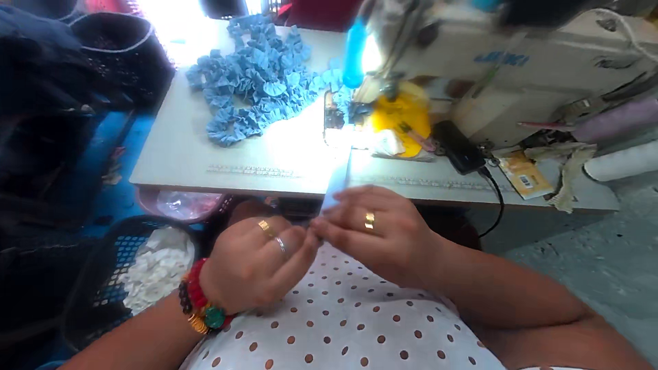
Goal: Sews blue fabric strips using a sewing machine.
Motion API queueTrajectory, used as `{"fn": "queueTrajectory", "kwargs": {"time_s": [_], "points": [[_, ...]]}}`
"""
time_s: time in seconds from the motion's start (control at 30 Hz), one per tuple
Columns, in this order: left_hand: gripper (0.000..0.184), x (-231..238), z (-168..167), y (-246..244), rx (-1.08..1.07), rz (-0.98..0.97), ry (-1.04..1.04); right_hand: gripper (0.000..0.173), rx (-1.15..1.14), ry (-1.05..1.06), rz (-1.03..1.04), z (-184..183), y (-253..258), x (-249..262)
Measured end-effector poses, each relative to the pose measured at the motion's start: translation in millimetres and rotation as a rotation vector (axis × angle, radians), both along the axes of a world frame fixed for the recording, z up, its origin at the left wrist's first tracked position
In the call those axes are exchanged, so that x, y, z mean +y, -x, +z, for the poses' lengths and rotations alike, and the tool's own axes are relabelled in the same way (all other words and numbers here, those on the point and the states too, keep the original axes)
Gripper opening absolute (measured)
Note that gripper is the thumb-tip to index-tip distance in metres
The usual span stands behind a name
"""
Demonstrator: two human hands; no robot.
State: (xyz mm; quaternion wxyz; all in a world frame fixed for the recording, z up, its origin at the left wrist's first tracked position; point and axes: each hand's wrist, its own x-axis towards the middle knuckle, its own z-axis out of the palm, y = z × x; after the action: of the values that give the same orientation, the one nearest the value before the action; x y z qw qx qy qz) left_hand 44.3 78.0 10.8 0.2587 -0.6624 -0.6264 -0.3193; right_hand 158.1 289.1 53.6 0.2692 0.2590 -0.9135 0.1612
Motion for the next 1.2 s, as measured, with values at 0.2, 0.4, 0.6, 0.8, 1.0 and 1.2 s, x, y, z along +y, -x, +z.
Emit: {"fn": "queueTrajectory", "kwargs": {"time_s": [0.2, 0.4, 0.6, 0.8, 1.0, 1.2], "points": [[0.034, 41, -21, 21, -0.322, -0.209, 0.014, 0.019, -0.204, 0.012, -0.016, -17, -49, 16], [0.032, 156, -55, 124, -0.685, 0.04, 0.37, 0.019, -0.478, 0.217, -0.015, -52, -59, 33], [0.054, 241, -69, 154, -0.644, 0.274, 0.686, 0.02, -0.512, 0.19, -0.051, -69, -44, 45], [0.044, 248, -75, 164, -0.632, 0.254, 0.623, 0.023, -0.318, 0.051, -0.114, -95, -20, 65], [0.045, 249, -77, 163, -0.611, 0.279, 0.644, 0.019, -0.198, -0.022, -0.188, -103, 9, 89], [0.044, 252, -80, 164, -0.6, 0.297, 0.636, 0.019, -0.168, 0.007, -0.314, -112, 38, 105]]}}
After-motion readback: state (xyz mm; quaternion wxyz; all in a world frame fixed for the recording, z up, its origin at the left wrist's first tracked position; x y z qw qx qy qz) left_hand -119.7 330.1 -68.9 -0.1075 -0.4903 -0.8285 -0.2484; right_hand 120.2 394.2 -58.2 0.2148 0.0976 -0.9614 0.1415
